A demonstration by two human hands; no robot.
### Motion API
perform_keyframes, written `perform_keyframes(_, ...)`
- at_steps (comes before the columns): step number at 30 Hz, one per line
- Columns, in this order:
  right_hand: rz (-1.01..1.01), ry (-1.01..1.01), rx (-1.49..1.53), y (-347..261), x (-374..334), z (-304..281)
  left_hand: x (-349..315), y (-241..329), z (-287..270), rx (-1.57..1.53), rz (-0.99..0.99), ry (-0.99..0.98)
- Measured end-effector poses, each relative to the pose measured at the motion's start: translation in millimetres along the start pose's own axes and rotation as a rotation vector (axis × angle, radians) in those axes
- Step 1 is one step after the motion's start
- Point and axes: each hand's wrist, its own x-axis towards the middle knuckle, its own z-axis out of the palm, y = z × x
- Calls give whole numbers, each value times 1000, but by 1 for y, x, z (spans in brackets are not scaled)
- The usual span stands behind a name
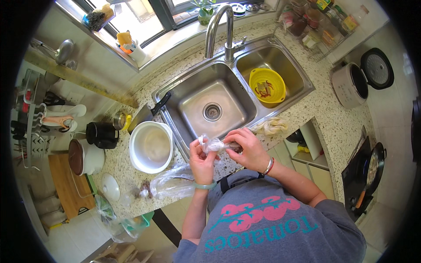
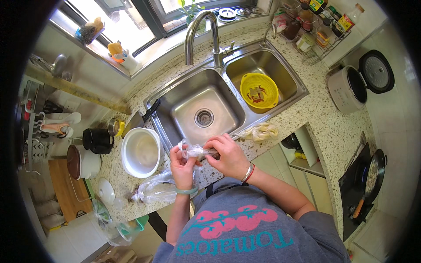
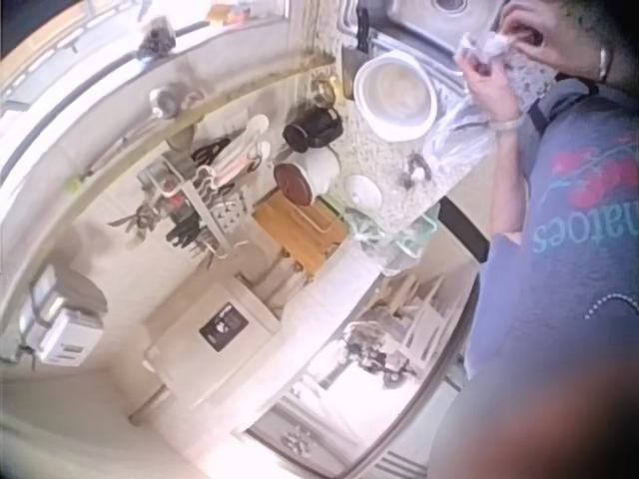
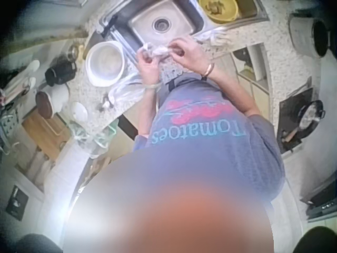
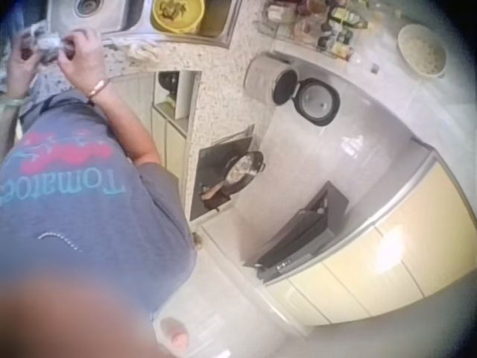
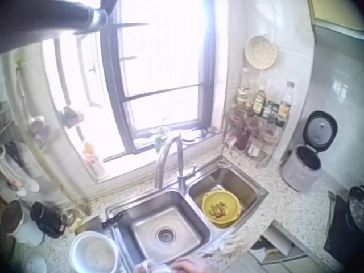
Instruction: The person moves a green bowl to a shelf, then opens a small jar and pours its contents into a white bowl. They then open a plastic bag containing red dried chilies and transfer them into a yellow colander in the sink.
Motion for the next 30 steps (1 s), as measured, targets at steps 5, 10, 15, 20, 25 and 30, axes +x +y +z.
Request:
perform_keyframes(5, 2, 73, -80, 7, 0, -4, 8, 5, -22, -490, -446, -233)
perform_keyframes(10, 39, 55, -104, 5, 2, -6, 10, 1, -25, -339, -250, -93)
perform_keyframes(15, 62, -1, -228, 27, -2, -6, 21, 4, -20, -227, -26, 155)
perform_keyframes(20, -47, 87, -130, 17, 3, -5, 16, 20, -6, 88, -20, -44)
perform_keyframes(25, 20, 85, -4, 21, -4, -4, 10, 32, 26, 467, 392, -332)
perform_keyframes(30, 270, 223, 171, 14, -8, -25, 20, 46, 33, 504, 183, -296)
